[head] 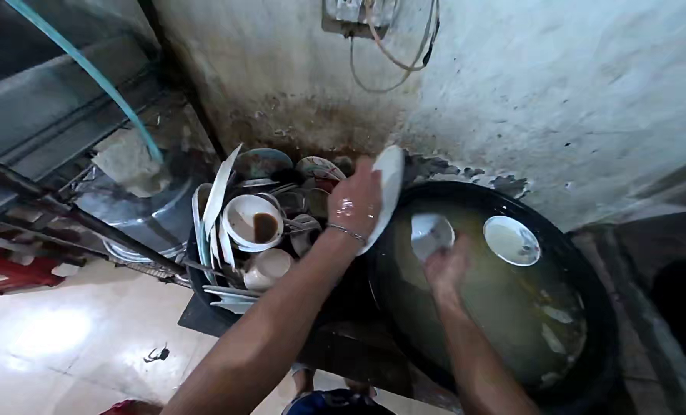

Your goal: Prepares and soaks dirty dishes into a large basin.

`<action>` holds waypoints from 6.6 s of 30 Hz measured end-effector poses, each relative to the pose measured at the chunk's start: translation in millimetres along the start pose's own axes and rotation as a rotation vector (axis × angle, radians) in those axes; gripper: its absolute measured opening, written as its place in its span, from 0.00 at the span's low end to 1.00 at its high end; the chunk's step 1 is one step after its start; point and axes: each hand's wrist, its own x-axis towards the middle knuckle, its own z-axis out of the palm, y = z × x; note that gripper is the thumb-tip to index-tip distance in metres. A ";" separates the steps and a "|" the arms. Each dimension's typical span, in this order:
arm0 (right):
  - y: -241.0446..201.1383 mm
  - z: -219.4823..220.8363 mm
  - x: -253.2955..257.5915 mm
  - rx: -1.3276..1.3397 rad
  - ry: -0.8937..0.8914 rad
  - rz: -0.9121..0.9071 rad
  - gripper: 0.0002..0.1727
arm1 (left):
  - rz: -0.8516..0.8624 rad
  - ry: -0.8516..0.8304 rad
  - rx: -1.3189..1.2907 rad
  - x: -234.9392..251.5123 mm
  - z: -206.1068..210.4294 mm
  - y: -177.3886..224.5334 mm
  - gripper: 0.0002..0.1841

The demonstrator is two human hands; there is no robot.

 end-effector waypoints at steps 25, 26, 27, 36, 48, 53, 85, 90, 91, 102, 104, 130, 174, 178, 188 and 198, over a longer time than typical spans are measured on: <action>-23.1 40.6 -48.2 0.664 -0.365 0.456 0.27 | -0.287 -0.385 0.488 -1.8 81.3 -89.7 0.41; -38.7 43.0 -47.8 0.594 -0.385 0.385 0.28 | -0.303 -0.391 0.449 0.8 80.0 -90.7 0.36; -53.8 44.6 -47.4 0.507 -0.387 0.288 0.27 | -0.318 -0.396 0.402 3.0 77.6 -91.0 0.31; -119.6 26.2 -18.8 0.055 -0.117 -0.338 0.34 | -0.241 -0.243 0.030 21.7 29.4 -76.7 0.22; 75.0 12.4 -52.1 -0.097 -0.037 0.171 0.29 | 0.497 -0.054 0.040 -23.8 139.2 44.6 0.15; 92.6 31.8 -57.7 0.165 -0.010 0.408 0.29 | 0.550 -0.248 0.199 -19.5 205.0 29.1 0.19; 22.5 5.1 -10.3 -0.002 -0.043 0.037 0.29 | 0.066 -0.297 0.037 -10.9 16.6 11.3 0.20; 74.5 -13.7 -15.0 -0.095 0.010 0.229 0.30 | 0.294 -0.277 0.086 -20.7 92.6 45.8 0.21; 82.4 -13.6 -15.5 -0.081 0.028 0.267 0.30 | 0.334 -0.278 0.120 -20.5 116.0 46.9 0.21; 85.3 2.4 -52.9 0.599 -0.224 0.703 0.22 | 0.333 -0.345 0.274 -15.1 152.3 -5.9 0.22; 72.7 2.9 -56.6 0.667 -0.290 0.724 0.19 | 0.184 -0.327 0.381 -8.2 123.8 -42.2 0.24; -82.0 8.1 -9.0 0.044 -0.124 -0.271 0.31 | -0.132 -0.270 0.254 13.0 27.2 -46.2 0.23; -113.5 23.4 -23.2 0.071 -0.175 -0.273 0.29 | -0.182 -0.299 0.352 1.0 52.9 -73.0 0.24; -52.5 10.1 -17.5 -0.012 -0.101 -0.177 0.29 | -0.084 -0.197 0.221 1.0 25.3 -43.2 0.24; 80.0 15.8 -56.9 0.056 -0.049 0.186 0.27 | 0.558 -0.299 0.222 -20.1 151.6 53.5 0.18; 70.3 28.6 -61.2 0.865 -0.223 0.674 0.20 | 0.270 -0.269 0.171 -36.0 141.5 -19.7 0.22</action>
